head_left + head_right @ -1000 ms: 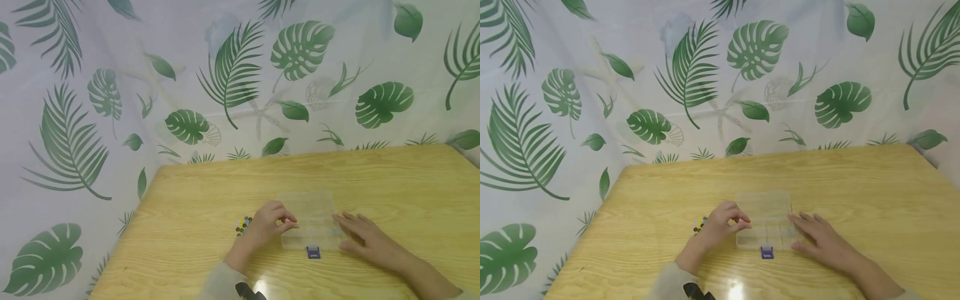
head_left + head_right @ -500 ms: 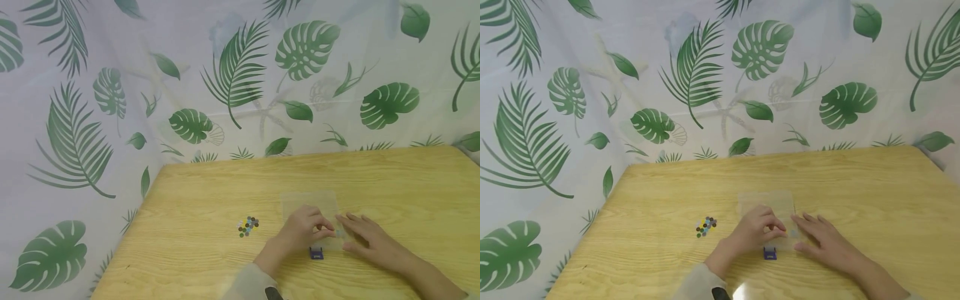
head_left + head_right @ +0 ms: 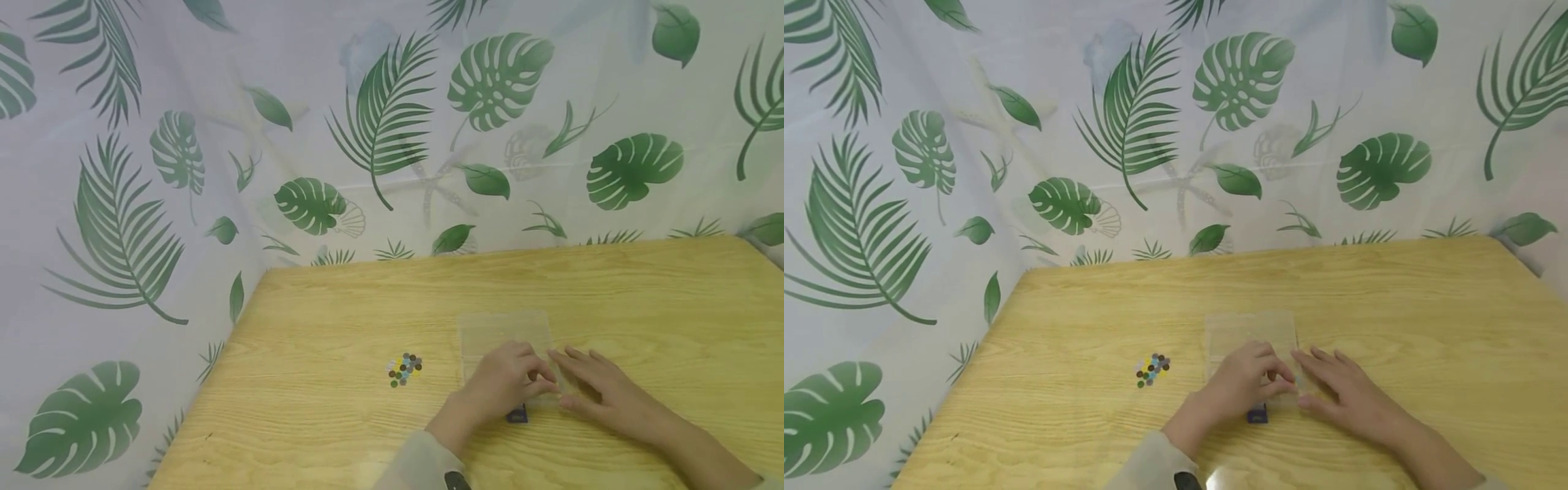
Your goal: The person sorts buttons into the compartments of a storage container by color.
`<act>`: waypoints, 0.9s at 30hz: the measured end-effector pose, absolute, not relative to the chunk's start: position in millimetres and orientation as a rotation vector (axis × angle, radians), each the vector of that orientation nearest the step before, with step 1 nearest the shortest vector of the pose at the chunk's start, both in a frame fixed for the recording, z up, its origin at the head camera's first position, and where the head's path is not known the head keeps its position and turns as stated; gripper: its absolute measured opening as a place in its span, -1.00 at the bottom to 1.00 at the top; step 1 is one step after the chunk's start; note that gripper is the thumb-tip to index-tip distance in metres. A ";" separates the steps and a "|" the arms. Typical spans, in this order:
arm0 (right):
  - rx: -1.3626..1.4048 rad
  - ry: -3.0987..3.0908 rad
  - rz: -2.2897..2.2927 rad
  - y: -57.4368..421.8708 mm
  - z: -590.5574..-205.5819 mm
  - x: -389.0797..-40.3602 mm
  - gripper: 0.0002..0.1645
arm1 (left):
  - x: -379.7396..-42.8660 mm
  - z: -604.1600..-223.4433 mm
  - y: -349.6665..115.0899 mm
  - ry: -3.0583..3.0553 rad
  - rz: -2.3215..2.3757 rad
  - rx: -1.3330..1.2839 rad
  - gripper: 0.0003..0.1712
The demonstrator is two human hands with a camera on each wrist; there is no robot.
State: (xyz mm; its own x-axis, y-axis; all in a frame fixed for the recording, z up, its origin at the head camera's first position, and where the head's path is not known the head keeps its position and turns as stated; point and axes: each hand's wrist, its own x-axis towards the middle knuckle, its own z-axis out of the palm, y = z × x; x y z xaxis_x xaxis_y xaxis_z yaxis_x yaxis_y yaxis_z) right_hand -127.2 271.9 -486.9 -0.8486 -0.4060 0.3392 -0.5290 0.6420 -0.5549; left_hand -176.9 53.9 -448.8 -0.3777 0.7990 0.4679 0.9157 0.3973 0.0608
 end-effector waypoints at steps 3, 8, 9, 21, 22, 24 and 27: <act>0.772 -2.683 0.996 272.5 -486.7 -126.8 -0.21 | -175.7 -448.4 53.2 -2.298 -0.464 -1.481 -0.77; 0.772 -2.681 1.006 272.3 -485.9 -126.5 -0.22 | -176.4 -450.9 46.9 -2.299 -0.579 -1.471 -0.76; 0.770 -2.682 1.011 272.2 -485.8 -126.6 -0.22 | -176.9 -451.7 44.8 -2.290 -0.617 -1.466 -0.77; 0.750 -2.708 1.012 272.7 -487.1 -126.5 -0.20 | -184.6 -459.8 1.6 -2.331 -0.921 -1.206 -0.85; 0.751 -2.708 1.020 272.6 -486.9 -126.4 -0.20 | -185.0 -459.6 -3.4 -2.341 -0.954 -1.187 -0.85; 0.751 -2.711 1.037 272.3 -486.2 -126.1 -0.20 | -186.5 -460.6 -13.5 -2.362 -1.001 -1.153 -0.85; 0.744 -2.718 1.059 271.4 -485.4 -125.7 -0.20 | -188.4 -461.6 -29.5 -2.373 -1.052 -1.117 -0.87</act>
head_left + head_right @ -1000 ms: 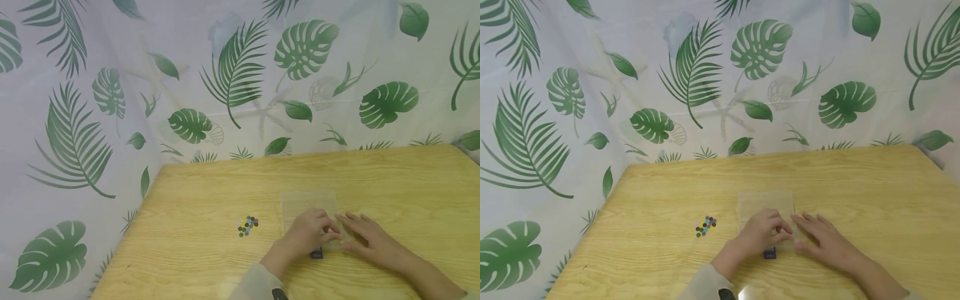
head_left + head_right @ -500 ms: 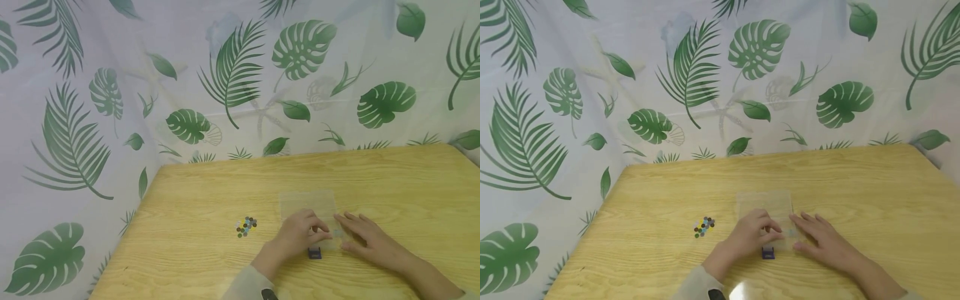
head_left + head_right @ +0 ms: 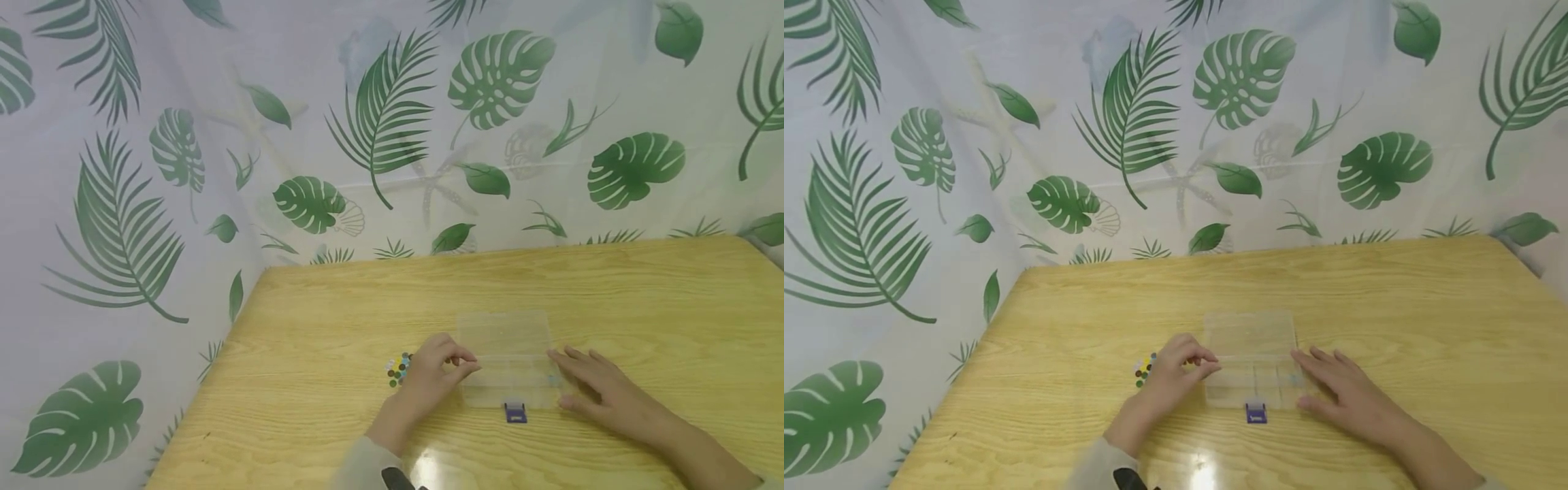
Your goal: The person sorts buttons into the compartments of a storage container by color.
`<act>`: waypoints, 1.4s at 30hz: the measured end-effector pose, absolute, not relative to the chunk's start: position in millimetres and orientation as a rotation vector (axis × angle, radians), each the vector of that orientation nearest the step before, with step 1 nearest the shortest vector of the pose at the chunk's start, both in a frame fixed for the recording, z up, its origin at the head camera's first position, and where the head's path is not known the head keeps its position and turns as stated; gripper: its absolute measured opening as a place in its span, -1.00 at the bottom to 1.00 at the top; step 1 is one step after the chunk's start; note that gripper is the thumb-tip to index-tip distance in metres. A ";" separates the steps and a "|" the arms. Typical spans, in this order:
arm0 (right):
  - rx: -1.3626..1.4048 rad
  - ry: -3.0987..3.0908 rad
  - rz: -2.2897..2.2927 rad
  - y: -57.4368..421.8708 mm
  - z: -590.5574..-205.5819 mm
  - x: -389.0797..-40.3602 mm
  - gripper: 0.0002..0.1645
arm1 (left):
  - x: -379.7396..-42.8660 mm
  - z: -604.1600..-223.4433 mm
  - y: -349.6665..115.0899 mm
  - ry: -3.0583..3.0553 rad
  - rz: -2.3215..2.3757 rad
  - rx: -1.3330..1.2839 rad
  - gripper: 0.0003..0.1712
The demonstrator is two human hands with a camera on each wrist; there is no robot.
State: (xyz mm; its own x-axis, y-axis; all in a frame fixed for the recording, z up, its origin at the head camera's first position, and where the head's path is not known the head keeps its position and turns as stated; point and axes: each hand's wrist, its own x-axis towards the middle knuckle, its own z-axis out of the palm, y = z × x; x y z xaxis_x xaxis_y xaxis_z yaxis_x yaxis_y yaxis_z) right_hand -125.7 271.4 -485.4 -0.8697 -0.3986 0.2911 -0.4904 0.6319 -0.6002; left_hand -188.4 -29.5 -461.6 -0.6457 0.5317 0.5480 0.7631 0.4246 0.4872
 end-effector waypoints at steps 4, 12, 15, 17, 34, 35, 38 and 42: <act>0.742 -2.714 1.049 270.3 -486.3 -123.7 -0.19 | -190.6 -462.4 -51.0 -2.366 -1.090 -1.089 -0.89; 0.807 -2.629 0.893 271.1 -489.9 -124.6 -0.16 | -193.8 -460.9 -94.1 -2.494 -1.129 -0.973 -0.84; 0.814 -2.629 0.893 270.9 -490.4 -124.9 -0.15 | -194.0 -460.6 -109.8 -2.560 -1.158 -0.907 -0.84; 0.807 -2.634 0.890 270.5 -489.7 -124.6 -0.16 | -193.8 -460.6 -119.5 -2.599 -1.179 -0.857 -0.84; 0.805 -2.615 0.889 267.9 -490.4 -123.8 -0.16 | -202.7 -479.4 -171.0 -2.570 -0.974 -0.905 -0.81; 0.806 -2.615 0.885 267.7 -490.5 -124.0 -0.16 | -203.4 -480.4 -171.6 -2.577 -0.979 -0.918 -0.81; 0.806 -2.617 0.881 267.4 -490.3 -124.4 -0.16 | -203.8 -483.1 -170.9 -2.615 -0.985 -0.955 -0.80; 0.799 -2.626 0.886 267.0 -489.8 -123.8 -0.17 | -201.0 -484.9 -165.8 -2.633 -0.908 -1.029 -0.81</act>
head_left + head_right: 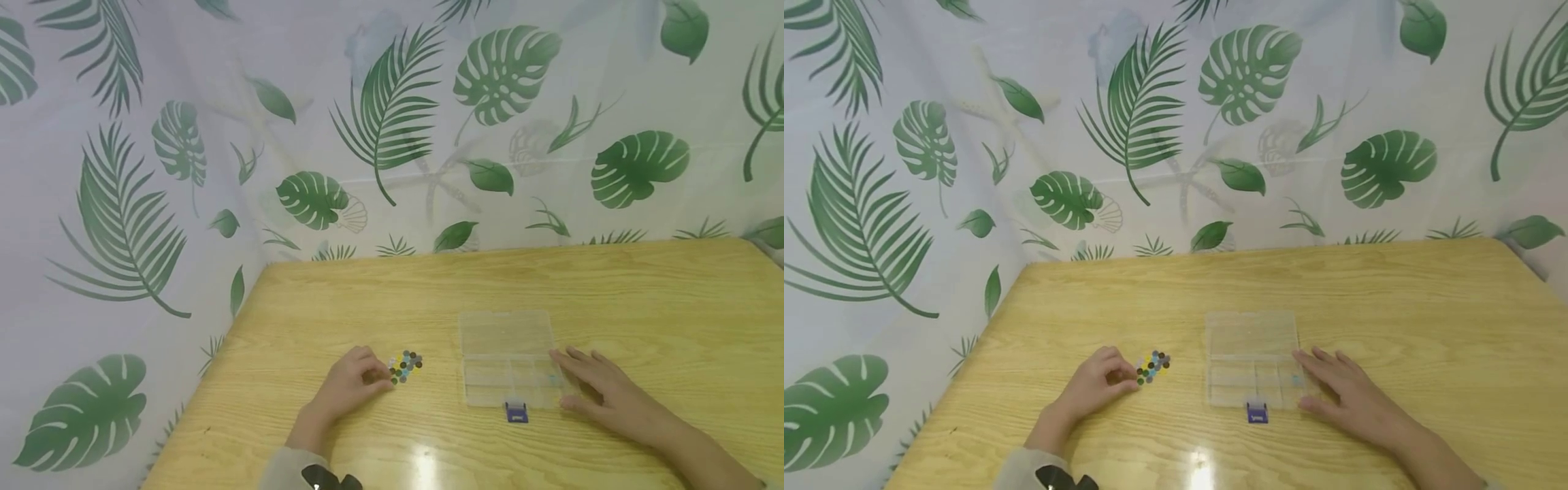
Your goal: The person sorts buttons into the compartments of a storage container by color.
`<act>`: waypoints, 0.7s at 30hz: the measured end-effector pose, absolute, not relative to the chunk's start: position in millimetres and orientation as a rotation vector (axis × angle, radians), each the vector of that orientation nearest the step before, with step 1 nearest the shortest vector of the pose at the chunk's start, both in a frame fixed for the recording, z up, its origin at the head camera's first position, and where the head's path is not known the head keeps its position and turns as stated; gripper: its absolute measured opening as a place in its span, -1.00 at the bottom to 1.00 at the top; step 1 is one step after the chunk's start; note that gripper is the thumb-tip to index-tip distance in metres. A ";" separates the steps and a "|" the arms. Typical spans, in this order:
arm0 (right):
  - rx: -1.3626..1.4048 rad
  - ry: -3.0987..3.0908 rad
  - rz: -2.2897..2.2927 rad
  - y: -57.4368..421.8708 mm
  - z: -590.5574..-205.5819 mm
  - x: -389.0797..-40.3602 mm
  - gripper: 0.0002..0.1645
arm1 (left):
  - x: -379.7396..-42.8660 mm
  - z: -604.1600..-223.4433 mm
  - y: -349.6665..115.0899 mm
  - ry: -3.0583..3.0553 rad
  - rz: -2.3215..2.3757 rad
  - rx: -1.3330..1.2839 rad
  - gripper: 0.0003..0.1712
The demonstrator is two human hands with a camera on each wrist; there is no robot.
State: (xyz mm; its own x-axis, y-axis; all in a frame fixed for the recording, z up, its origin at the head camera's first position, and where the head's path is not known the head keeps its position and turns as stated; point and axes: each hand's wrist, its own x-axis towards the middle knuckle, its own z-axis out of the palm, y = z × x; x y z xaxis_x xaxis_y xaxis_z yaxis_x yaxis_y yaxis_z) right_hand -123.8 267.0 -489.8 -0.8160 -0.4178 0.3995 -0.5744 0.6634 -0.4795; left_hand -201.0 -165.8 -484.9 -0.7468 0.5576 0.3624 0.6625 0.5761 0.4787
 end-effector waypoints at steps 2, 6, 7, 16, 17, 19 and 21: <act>0.802 -2.624 0.879 267.9 -489.7 -124.3 -0.16 | -199.6 -484.3 -162.1 -2.620 -0.856 -1.044 -0.82; 0.806 -2.624 0.859 270.4 -490.3 -125.8 -0.16 | -199.1 -484.8 -158.4 -2.626 -0.841 -1.040 -0.84; 0.804 -2.628 0.861 271.1 -490.3 -126.0 -0.16 | -199.1 -485.1 -157.6 -2.628 -0.841 -1.040 -0.85; 0.787 -2.691 1.005 273.4 -487.1 -129.2 -0.18 | -197.8 -487.5 -151.7 -2.736 -0.846 -0.961 -0.93; 0.786 -2.691 1.005 273.7 -486.9 -129.6 -0.18 | -197.6 -487.4 -151.1 -2.740 -0.844 -0.952 -0.94; 0.785 -2.695 1.001 274.3 -486.6 -130.2 -0.18 | -197.5 -487.1 -150.1 -2.750 -0.840 -0.938 -0.94; 0.783 -2.699 0.996 274.9 -486.3 -130.7 -0.18 | -197.3 -486.3 -149.1 -2.759 -0.851 -0.925 -0.95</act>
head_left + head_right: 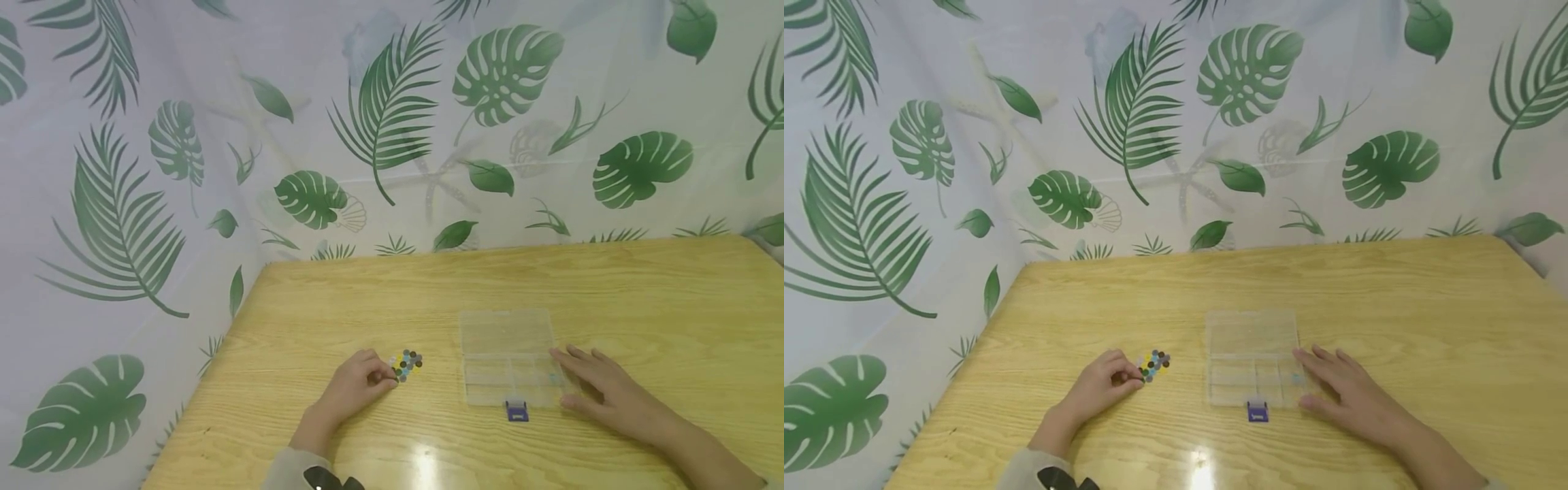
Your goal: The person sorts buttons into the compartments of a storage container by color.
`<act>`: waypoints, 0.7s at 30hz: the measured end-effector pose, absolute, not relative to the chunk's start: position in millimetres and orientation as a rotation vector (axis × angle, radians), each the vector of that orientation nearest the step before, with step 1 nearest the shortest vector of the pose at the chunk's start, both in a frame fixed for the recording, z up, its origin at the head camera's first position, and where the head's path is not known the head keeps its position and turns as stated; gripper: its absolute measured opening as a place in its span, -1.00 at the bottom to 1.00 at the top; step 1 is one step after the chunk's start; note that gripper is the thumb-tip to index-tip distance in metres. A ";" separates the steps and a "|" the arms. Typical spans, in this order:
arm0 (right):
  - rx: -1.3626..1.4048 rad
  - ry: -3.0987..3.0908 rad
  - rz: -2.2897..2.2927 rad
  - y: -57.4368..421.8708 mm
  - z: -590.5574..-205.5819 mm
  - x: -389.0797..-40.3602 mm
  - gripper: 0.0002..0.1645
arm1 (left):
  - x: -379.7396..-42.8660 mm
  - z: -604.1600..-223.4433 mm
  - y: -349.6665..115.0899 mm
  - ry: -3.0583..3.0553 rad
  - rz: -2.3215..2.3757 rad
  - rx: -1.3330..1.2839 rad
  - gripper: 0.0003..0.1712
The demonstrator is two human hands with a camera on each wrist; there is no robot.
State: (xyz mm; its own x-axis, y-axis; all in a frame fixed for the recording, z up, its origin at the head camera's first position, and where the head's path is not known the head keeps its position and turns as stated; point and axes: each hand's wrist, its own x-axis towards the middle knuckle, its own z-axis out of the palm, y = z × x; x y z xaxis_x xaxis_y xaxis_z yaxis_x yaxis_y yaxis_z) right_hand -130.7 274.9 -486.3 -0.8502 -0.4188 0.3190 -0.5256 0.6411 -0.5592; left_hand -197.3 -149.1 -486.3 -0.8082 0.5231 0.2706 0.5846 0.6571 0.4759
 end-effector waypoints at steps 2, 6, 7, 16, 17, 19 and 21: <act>0.783 -2.697 0.991 273.8 -486.7 -131.0 -0.18 | -198.0 -485.7 -149.7 -2.767 -0.862 -0.914 -0.95; 0.786 -2.683 0.985 271.6 -487.8 -131.6 -0.19 | -198.9 -484.6 -151.1 -2.784 -0.881 -0.895 -0.95; 0.788 -2.681 0.985 271.0 -488.0 -131.8 -0.19 | -199.0 -484.2 -151.5 -2.783 -0.881 -0.896 -0.95; 0.769 -2.682 0.978 266.9 -493.9 -132.5 -0.19 | -198.7 -486.4 -155.5 -2.767 -0.884 -0.898 -0.94; 0.758 -2.684 0.964 266.9 -495.1 -131.9 -0.19 | -198.7 -487.5 -155.6 -2.763 -0.883 -0.904 -0.94; 0.741 -2.685 0.932 267.0 -497.8 -130.1 -0.19 | -198.2 -490.3 -155.5 -2.754 -0.860 -0.923 -0.93; 0.725 -2.691 0.913 267.3 -501.0 -128.3 -0.19 | -197.1 -492.7 -156.0 -2.724 -0.808 -0.959 -0.92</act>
State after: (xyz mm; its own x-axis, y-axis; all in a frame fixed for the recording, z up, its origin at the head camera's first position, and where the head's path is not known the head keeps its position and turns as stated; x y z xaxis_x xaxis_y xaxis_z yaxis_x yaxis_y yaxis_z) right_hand -128.3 267.3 -501.0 -0.8571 -0.3844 0.3428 -0.5136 0.6873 -0.5136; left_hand -197.1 -156.0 -492.7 -0.7862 0.5397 0.3011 0.6166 0.6517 0.4417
